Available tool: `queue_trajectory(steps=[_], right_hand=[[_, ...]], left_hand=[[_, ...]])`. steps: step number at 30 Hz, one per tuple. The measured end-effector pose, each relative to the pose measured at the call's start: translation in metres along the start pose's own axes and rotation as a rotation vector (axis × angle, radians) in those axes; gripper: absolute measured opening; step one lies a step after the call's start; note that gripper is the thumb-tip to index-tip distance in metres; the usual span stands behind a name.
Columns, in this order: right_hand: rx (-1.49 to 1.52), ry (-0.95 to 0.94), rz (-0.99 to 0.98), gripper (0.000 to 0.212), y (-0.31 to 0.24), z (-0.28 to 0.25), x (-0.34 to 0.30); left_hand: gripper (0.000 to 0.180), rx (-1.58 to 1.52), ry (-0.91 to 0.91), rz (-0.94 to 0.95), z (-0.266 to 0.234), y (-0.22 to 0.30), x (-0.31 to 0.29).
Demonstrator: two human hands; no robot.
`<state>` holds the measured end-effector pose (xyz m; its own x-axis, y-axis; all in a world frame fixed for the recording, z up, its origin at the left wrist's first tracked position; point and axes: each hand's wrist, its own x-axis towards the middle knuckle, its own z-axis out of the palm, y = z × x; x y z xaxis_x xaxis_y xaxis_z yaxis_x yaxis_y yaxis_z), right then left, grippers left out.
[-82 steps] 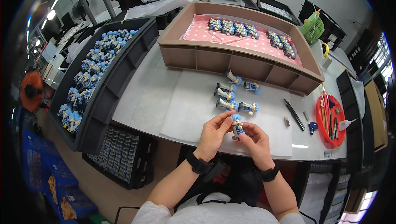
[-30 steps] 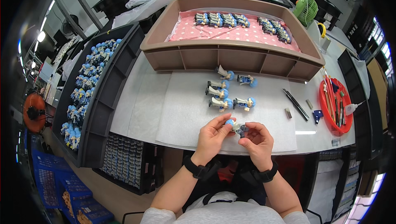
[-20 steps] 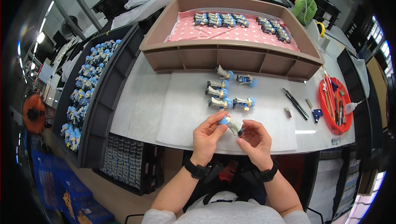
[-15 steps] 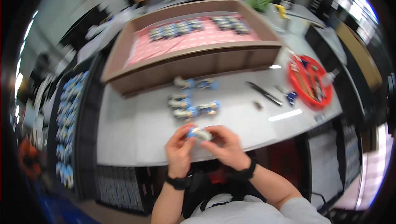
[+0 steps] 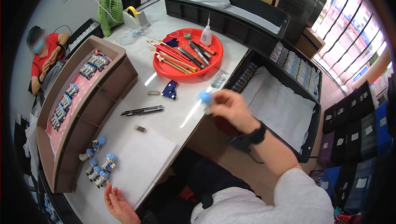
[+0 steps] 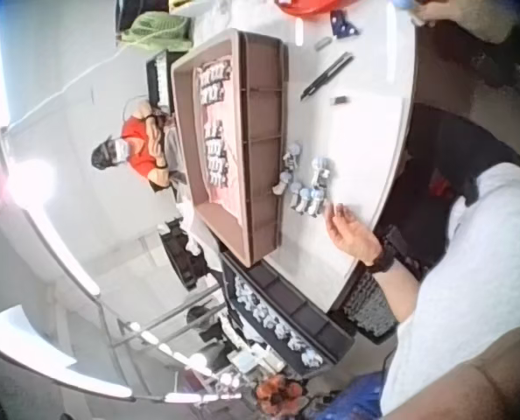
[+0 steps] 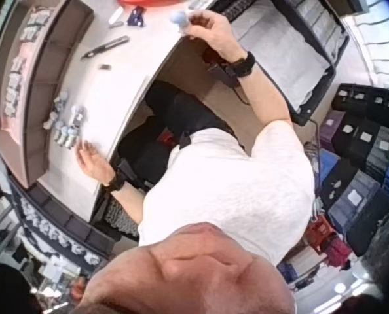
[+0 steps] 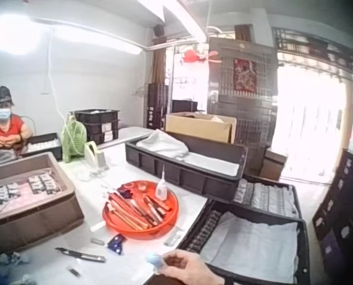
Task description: The person assembles small blue and white figurines by hand at a workstation. They pick up individual components from a tray, fit them together, and place the completed figures into a compartmentalized box. The process is repeated for multiple units throughout the clip.
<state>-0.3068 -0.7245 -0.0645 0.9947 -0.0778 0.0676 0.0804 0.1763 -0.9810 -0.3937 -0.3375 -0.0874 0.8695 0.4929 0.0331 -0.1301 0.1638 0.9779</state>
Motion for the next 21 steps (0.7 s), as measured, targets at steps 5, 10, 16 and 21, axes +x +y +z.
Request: queue_trajectory(steps=[5,10,16,21], right_hand=[[-0.528,0.276,0.386,0.022,0.024,-0.17,-0.002],[-0.73,0.051,0.737,0.022,0.065,-0.226,-0.005],[-0.774,-0.05,0.801,0.02,0.103,-0.234,0.001],[-0.887,-0.084,0.87,0.017,0.125,-0.237,0.001]], left_hand=[[0.022,-0.012,-0.017,-0.018,0.006,0.004,0.0],[0.02,0.13,0.026,-0.008,0.01,0.006,0.0],[0.019,0.128,0.0,0.034,0.011,0.005,-0.002],[0.019,0.294,0.014,0.093,0.016,0.006,-0.004]])
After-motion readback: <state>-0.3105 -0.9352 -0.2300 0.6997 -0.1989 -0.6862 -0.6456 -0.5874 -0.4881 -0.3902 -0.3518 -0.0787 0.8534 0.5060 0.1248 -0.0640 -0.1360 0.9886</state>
